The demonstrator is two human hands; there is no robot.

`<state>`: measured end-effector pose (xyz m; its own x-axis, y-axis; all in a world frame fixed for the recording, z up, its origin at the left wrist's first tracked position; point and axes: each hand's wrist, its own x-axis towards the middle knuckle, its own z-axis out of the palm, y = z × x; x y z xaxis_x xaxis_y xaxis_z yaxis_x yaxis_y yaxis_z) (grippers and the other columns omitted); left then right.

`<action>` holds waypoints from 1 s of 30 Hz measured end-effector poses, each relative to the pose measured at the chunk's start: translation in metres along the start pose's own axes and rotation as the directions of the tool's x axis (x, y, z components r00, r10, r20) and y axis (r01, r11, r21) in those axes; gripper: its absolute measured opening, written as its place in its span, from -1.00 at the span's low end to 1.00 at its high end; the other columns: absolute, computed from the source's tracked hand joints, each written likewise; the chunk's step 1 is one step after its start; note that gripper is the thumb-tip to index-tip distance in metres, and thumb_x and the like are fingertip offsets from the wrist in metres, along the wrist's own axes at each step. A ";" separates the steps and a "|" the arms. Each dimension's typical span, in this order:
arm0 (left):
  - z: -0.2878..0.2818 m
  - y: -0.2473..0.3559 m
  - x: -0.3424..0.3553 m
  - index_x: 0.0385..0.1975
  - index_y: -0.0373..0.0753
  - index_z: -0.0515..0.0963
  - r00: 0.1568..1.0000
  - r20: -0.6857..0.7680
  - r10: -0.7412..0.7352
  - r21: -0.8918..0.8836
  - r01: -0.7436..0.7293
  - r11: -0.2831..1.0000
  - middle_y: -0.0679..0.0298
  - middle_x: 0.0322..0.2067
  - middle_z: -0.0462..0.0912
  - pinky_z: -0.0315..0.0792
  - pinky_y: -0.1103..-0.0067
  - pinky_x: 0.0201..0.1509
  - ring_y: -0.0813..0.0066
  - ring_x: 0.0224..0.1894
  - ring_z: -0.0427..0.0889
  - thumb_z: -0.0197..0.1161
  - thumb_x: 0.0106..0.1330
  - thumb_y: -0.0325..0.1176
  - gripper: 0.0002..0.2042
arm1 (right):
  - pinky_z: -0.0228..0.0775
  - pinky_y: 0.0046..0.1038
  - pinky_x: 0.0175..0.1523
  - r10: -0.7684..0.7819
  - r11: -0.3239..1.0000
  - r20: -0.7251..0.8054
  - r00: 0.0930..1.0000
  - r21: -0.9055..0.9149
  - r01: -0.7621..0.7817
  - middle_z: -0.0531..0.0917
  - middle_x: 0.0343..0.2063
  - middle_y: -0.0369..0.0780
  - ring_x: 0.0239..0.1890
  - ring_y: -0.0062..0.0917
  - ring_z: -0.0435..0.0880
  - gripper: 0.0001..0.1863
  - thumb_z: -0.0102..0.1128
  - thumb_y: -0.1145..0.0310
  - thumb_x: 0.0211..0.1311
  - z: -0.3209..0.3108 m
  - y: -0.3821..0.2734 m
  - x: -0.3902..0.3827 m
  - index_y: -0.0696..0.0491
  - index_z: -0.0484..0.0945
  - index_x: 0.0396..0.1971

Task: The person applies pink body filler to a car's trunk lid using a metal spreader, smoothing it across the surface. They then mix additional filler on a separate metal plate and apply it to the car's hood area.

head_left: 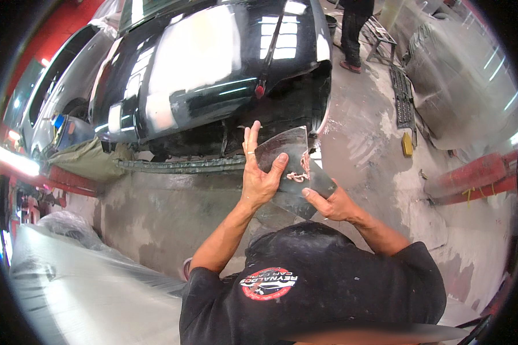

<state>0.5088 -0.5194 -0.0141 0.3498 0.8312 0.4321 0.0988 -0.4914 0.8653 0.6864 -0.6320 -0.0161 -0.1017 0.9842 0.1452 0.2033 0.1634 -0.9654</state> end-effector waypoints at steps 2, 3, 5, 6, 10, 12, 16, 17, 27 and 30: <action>-0.001 0.006 0.008 0.42 -0.28 0.03 0.992 0.104 0.068 0.046 -0.073 0.996 0.05 0.45 0.00 -0.28 0.25 0.51 0.06 0.52 -0.21 0.34 0.27 -0.25 -0.20 | 0.39 -0.35 -0.27 -0.109 0.991 0.076 0.991 -0.067 0.114 0.63 -0.47 -0.17 -0.44 -0.45 0.56 -0.67 0.08 0.26 0.38 -0.007 0.007 0.000 0.12 0.48 0.03; -0.002 0.010 0.011 0.43 -0.28 0.03 0.983 0.157 0.098 0.063 -0.109 0.992 0.08 0.45 0.00 -0.31 0.24 0.52 0.06 0.52 -0.22 0.34 0.27 -0.26 -0.20 | 0.40 -0.29 -0.25 -0.120 0.986 0.122 0.985 -0.101 0.133 0.64 -0.47 -0.12 -0.44 -0.37 0.59 -0.64 0.07 0.24 0.38 -0.011 0.011 0.001 0.12 0.47 0.06; -0.005 0.018 0.016 0.41 -0.29 0.07 0.921 0.369 0.121 0.056 -0.152 0.987 0.11 0.42 0.12 -0.38 0.18 0.52 0.06 0.52 -0.19 0.28 0.31 -0.30 -0.28 | 0.42 -0.23 -0.18 -0.162 0.962 0.201 0.966 -0.185 0.200 0.65 -0.40 -0.04 -0.35 -0.25 0.63 -0.59 0.09 0.20 0.37 -0.023 0.019 0.001 0.13 0.45 0.10; -0.009 0.021 0.017 0.39 -0.30 0.11 0.894 0.425 0.140 0.039 -0.173 0.984 0.10 0.38 0.21 -0.26 0.19 0.51 0.08 0.49 -0.05 0.24 0.34 -0.32 -0.34 | 0.43 -0.20 -0.15 -0.165 0.938 0.270 0.949 -0.255 0.235 0.65 -0.37 0.00 -0.31 -0.19 0.64 -0.56 0.09 0.17 0.36 -0.031 0.022 0.001 0.13 0.44 0.12; -0.021 0.019 0.014 0.35 -0.29 0.18 0.920 0.328 -0.214 -0.292 0.315 0.903 0.11 0.18 0.45 0.39 0.45 0.19 0.33 0.14 0.48 -0.04 0.52 -0.32 -0.55 | 0.45 -0.21 -0.03 0.378 0.838 -0.067 0.923 -0.399 -0.372 0.61 -0.21 0.04 -0.16 -0.16 0.63 -0.56 0.05 0.30 0.29 -0.062 0.029 -0.009 0.14 0.42 0.14; -0.015 0.006 0.008 0.40 -0.26 0.07 0.941 0.250 -0.228 -0.206 0.282 0.937 0.09 0.19 0.42 0.38 0.48 0.13 0.37 0.12 0.45 -0.12 0.55 -0.27 -0.52 | 0.46 -0.24 0.01 0.427 0.825 -0.308 0.850 -0.252 -0.506 0.60 -0.18 0.05 -0.14 -0.15 0.63 -0.56 0.02 0.40 0.23 -0.062 0.028 -0.015 0.18 0.42 0.12; 0.030 -0.024 -0.016 0.46 -0.20 -0.11 0.934 0.209 -0.290 -0.196 0.331 0.923 0.19 0.13 0.36 0.36 0.56 0.08 0.49 0.05 0.41 -0.19 0.57 -0.16 -0.44 | 0.47 -0.25 0.06 0.041 0.978 -0.388 0.921 -0.175 -0.117 0.60 -0.17 0.06 -0.11 -0.11 0.64 -0.52 -0.04 0.54 0.15 -0.023 0.023 -0.008 0.23 0.40 0.13; 0.042 -0.029 -0.019 0.45 -0.19 -0.07 0.948 0.175 -0.265 -0.279 0.306 0.910 0.28 0.05 0.39 0.39 0.58 0.05 0.53 -0.01 0.43 -0.20 0.58 -0.15 -0.46 | 0.46 -0.25 0.08 -0.138 0.954 -0.387 0.912 -0.298 0.017 0.60 -0.14 0.06 -0.09 -0.11 0.64 -0.51 -0.03 0.55 0.15 -0.010 0.020 -0.003 0.24 0.40 0.14; 0.063 -0.036 -0.009 -0.02 -0.26 0.46 0.907 -0.033 -0.421 -0.774 0.243 0.584 0.31 -0.25 0.56 0.40 0.60 -0.15 0.59 -0.27 0.49 -0.08 0.49 0.04 -0.55 | 0.11 -0.26 0.39 -0.263 0.953 -0.066 0.963 -0.176 0.248 0.37 0.24 0.05 0.31 -0.10 0.30 -0.43 0.05 0.45 0.26 0.038 0.012 -0.004 0.27 0.27 0.27; 0.075 -0.044 -0.034 0.02 -0.27 0.48 0.813 0.145 -0.564 -0.755 0.459 0.469 0.30 -0.18 0.57 0.40 0.57 -0.02 0.53 -0.16 0.52 -0.03 0.49 -0.07 -0.61 | 0.14 -0.22 0.35 -0.141 0.977 -0.335 0.932 -0.200 0.076 0.41 0.18 0.10 0.25 -0.05 0.35 -0.50 -0.05 0.35 0.34 0.049 0.036 0.007 0.30 0.32 0.21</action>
<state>0.5621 -0.5452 -0.0857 0.3637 0.9152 -0.1734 -0.4959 0.3478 0.7957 0.6450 -0.6230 -0.0605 0.2028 0.9169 0.3438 0.3854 0.2481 -0.8888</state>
